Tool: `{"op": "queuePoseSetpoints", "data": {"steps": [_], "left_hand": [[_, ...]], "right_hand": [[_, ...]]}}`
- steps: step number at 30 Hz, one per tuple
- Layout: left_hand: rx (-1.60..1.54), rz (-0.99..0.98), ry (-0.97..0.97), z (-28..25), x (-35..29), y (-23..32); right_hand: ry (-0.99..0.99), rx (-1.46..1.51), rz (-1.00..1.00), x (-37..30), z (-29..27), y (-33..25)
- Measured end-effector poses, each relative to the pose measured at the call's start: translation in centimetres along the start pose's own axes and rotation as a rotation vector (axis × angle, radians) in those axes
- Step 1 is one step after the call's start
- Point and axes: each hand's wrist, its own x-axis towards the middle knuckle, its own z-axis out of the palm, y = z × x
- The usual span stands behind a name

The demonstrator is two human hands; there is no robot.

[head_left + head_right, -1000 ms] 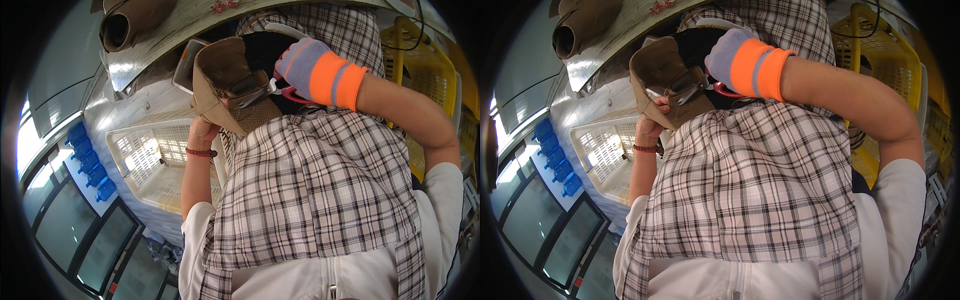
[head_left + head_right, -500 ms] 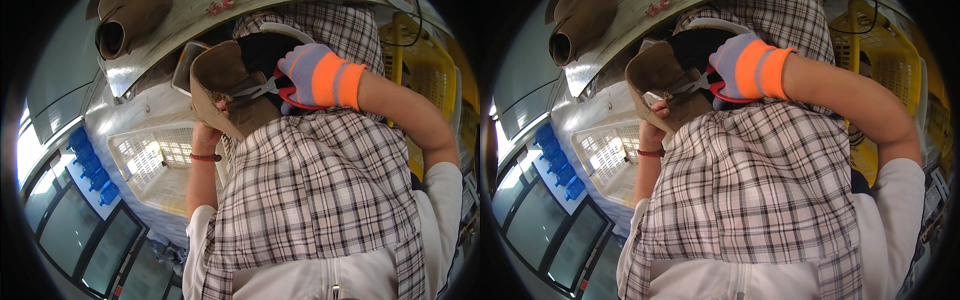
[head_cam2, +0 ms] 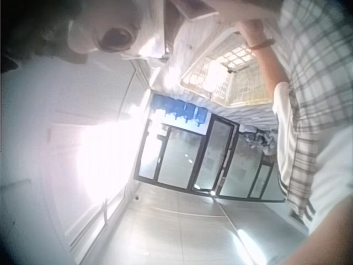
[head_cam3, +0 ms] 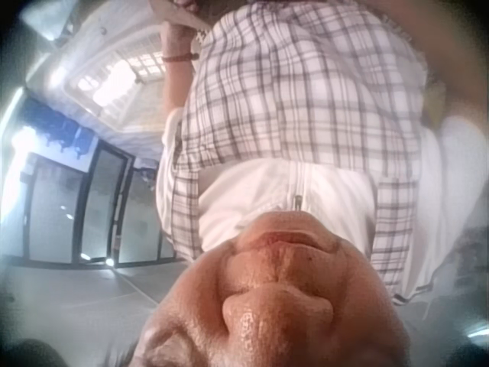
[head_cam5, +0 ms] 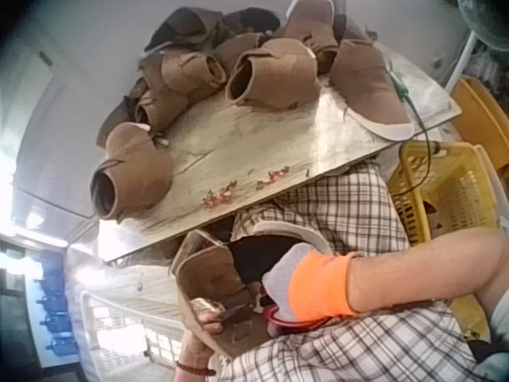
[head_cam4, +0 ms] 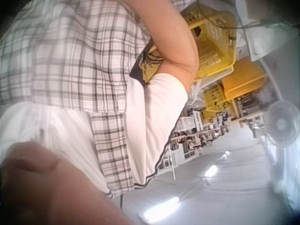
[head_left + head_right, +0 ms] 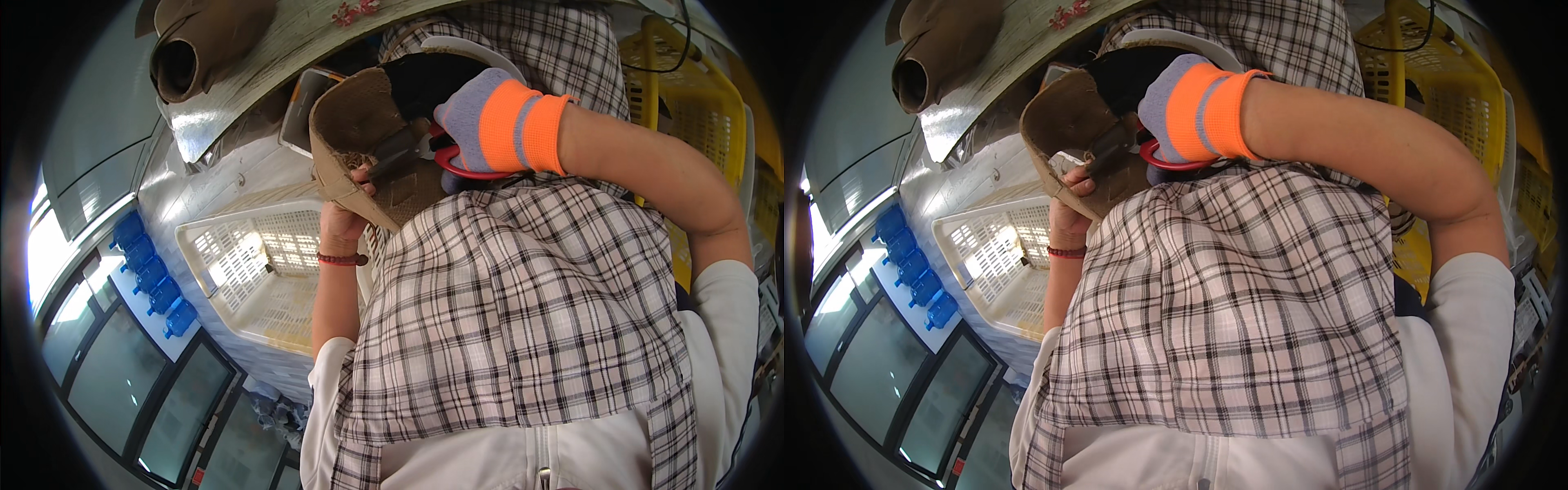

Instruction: The person repeatedly picks up brown shoe uppers from a table and uses shears to trim the inner lining or edges. Trimmed pieces fall into a white basket below. The person handles each upper one at a time, rotates it as needed, and places it back on the table after trimming.

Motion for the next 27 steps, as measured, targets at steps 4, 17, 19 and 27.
{"op": "queuePoseSetpoints", "data": {"steps": [4, 17, 19, 27], "left_hand": [[0.004, -0.002, 0.002, -0.2, 0.3, -0.2], [0.126, 0.059, -0.027, 0.0, 0.8, 0.0], [0.125, 0.094, -0.192, 0.3, 2.1, 0.5], [0.769, 0.558, -0.136, 0.2, 6.5, 1.1]], "right_hand": [[-0.028, -0.036, 0.004, 0.0, -0.3, -0.2], [-0.166, 0.117, -0.162, 0.3, 1.0, 5.4], [-0.378, 0.378, 0.013, 1.1, 1.1, 5.9], [-0.657, 0.606, 0.002, 2.0, -2.0, 7.4]]}}
